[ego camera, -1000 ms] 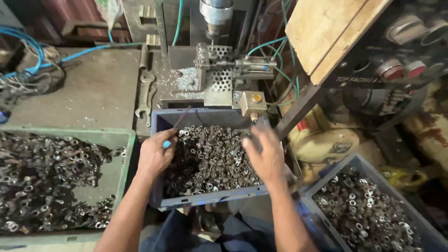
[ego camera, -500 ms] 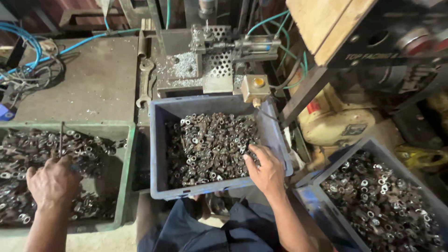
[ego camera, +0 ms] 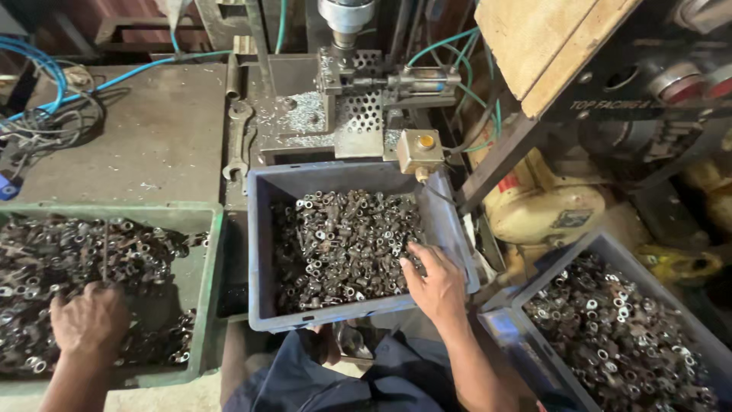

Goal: The person picks small metal fittings from a bin, places one into the fixture of a bench drilling/tapping machine, and operates the machine to machine the part. They then move the machined part into an adjacent bin and repeat the cycle with new parts.

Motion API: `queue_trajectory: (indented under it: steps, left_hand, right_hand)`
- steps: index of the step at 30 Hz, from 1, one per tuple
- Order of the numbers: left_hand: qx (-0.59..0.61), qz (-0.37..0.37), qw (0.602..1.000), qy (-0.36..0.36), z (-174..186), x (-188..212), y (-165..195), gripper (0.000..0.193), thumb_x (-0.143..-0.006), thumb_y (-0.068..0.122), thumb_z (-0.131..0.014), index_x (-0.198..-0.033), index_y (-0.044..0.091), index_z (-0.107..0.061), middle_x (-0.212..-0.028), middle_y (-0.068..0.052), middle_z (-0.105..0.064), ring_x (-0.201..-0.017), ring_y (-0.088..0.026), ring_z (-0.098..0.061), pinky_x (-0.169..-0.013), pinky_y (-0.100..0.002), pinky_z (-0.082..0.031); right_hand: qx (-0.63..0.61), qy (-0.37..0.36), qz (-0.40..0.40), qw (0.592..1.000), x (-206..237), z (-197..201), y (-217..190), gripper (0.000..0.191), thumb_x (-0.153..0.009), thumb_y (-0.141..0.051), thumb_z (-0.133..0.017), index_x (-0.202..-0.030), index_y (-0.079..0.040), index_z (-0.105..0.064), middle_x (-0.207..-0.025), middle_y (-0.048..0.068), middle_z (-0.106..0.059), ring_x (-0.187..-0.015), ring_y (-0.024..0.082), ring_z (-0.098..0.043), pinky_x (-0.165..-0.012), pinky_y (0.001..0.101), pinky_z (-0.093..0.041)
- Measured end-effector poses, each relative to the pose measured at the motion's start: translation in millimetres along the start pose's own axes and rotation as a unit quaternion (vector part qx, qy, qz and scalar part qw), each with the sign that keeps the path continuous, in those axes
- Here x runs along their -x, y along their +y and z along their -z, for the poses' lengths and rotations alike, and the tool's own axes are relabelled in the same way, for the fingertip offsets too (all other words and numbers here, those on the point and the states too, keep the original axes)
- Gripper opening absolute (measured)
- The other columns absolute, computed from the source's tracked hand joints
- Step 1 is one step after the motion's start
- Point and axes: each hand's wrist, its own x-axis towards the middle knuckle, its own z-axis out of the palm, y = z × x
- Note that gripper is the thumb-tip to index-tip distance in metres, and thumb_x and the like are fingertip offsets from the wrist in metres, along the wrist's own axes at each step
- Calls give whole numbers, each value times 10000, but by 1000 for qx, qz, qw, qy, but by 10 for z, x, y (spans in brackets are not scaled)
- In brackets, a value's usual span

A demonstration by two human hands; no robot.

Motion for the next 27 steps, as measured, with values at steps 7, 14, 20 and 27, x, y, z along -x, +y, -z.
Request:
queue_trajectory:
  steps: [7,14,20,27]
  left_hand:
    - [-148,-31,988,-31,-136,-48,-36,283,-1096,367,-455,-1306,394,-642,-1223,101,-723,-902,-57,-783,-1284,-439,-347]
    - [-64,-13,998,-22,-110,103,-65,281,-994,427,-512,-1079,329,-761,-1310,33,-704,-997,-159,-788,-1198,-444,-416]
    - [-39,-15,999,1,64,80,-59,304,-1038,376,-486,-1060,311,-783,-1134,8,-788,-955,-175,-805,-1185,-415,-459]
    - [-51,-11,999,-1,-1,151,-131,237,-1016,396,-531,-1060,360,-761,-1078,61,-800,-862,-105,-805,-1102,-344,-512]
  right_hand:
    - [-4,-1,-4,1000,15,10,39,283,-873,-186,-753,-1116,-45,-716,-1063,143,-749,-950,339,-723,-810,409,-574]
    - [-9,-5,-3,1000,24,-28,66,289,-881,-187,-749,-1129,-44,-711,-1077,147,-746,-969,339,-723,-835,415,-574]
    - [-6,-12,-19,1000,33,-14,63,296,-874,-185,-754,-1133,-47,-716,-1084,145,-748,-974,334,-722,-841,408,-571]
    - [-17,-3,-8,1000,12,4,7,279,-884,-173,-751,-1133,-54,-717,-1081,130,-749,-974,316,-729,-843,394,-575]
